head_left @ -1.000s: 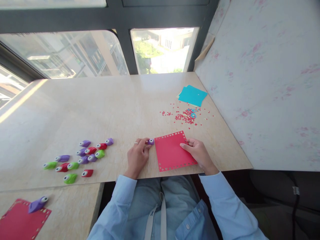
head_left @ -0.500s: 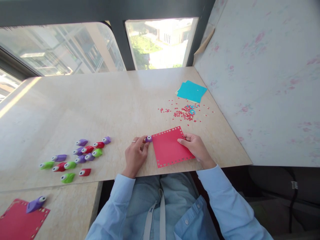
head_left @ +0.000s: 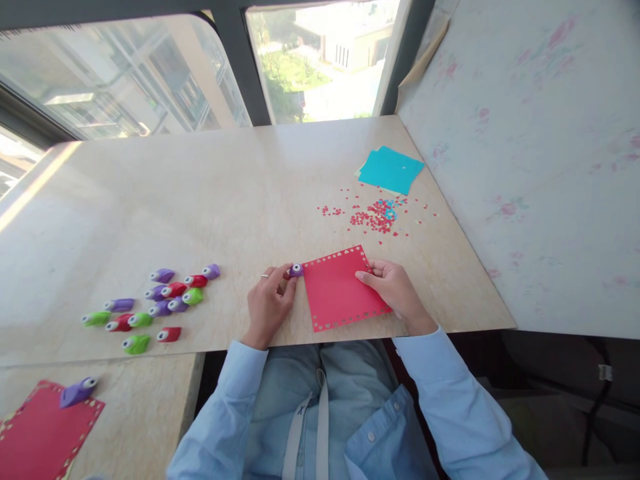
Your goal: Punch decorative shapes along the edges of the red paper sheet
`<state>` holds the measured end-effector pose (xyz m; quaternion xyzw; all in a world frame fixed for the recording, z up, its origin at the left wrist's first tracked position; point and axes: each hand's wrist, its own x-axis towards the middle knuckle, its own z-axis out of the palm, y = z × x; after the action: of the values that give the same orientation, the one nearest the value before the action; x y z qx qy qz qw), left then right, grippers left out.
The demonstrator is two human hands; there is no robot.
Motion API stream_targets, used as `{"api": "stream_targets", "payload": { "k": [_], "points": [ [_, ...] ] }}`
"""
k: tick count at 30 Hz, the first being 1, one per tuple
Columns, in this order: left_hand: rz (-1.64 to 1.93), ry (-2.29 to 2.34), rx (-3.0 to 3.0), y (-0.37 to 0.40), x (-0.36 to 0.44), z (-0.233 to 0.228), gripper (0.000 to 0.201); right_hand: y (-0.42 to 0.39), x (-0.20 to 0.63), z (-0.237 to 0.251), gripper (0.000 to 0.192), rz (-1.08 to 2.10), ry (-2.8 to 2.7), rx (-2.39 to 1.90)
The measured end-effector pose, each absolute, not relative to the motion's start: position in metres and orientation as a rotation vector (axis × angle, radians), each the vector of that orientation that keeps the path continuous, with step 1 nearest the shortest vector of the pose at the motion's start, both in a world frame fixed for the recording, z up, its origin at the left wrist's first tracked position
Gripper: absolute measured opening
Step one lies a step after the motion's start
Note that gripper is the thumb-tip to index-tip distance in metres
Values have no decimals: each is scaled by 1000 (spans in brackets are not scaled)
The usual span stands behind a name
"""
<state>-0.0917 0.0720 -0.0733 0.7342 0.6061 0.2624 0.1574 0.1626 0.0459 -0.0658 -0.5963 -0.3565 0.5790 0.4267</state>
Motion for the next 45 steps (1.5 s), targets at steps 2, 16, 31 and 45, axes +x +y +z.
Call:
{"api": "stream_targets", "payload": {
  "k": [2, 16, 31, 45],
  "points": [
    [751, 1734, 2103, 72, -92, -74, 25, 47, 163, -66, 40, 1449, -892, -1488],
    [756, 1725, 2096, 71, -92, -73, 26, 46, 163, -65, 45, 1423, -865, -1529],
    [753, 1697, 2088, 71, -94, -75, 27, 44, 165, -65, 45, 1465, -827, -1541],
    [765, 1692, 2098, 71, -95, -76, 27, 44, 166, -62, 41, 1487, -771, -1570]
  ]
}}
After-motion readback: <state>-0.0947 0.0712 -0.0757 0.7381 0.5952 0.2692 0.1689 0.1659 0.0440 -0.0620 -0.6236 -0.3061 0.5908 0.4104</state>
